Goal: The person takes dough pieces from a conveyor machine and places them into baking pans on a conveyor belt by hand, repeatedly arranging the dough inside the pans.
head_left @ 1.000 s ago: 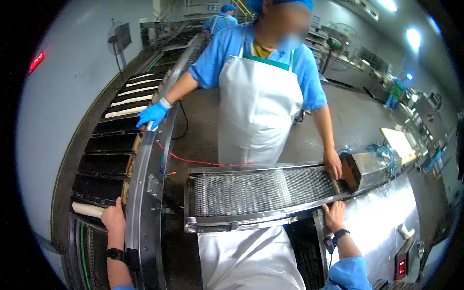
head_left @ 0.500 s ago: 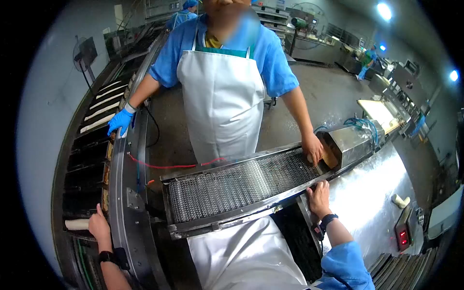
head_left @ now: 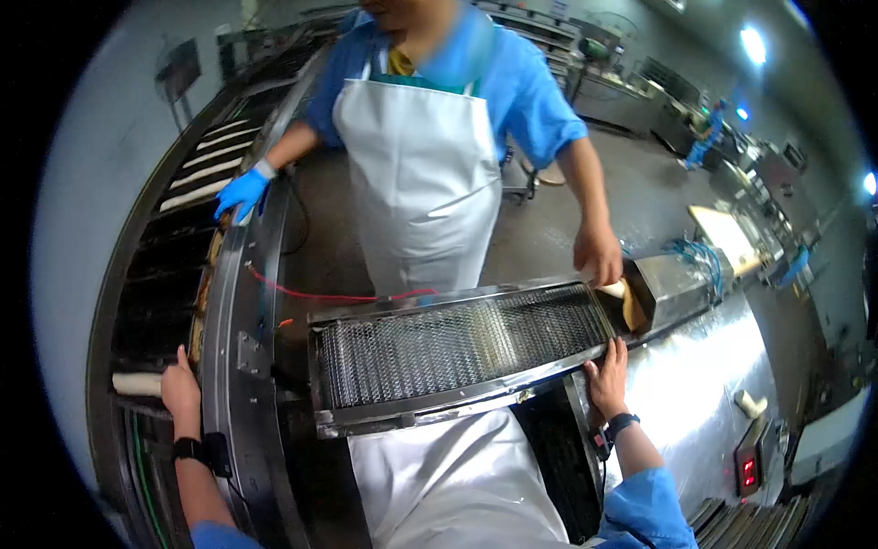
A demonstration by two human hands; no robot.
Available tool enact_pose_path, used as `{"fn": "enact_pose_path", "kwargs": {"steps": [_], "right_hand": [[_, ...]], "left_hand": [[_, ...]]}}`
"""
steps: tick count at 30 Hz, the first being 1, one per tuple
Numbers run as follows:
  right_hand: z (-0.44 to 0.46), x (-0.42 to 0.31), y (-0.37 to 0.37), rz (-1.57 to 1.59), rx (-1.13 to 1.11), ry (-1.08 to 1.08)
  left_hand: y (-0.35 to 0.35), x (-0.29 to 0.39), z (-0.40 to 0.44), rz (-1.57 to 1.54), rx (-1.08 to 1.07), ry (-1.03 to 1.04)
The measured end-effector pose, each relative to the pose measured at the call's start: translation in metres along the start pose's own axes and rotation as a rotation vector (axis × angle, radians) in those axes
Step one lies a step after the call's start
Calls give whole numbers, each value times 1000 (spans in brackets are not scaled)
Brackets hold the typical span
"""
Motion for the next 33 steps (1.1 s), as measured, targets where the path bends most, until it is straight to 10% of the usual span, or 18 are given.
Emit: {"fn": "enact_pose_path", "kwargs": {"steps": [33], "right_hand": [[45,27,43,-274,-7,87]], "left_hand": [[-27,18,4,146,89,-161]]}}
Point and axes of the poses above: each hand's wrist, its own z-axis towards the middle knuckle, its own y-axis out of the palm, x = y × z, the point moved 7 cm from there along z, towards the middle knuckle, and after that the axes turned 4 degrees about x, right-handed, at the moved point
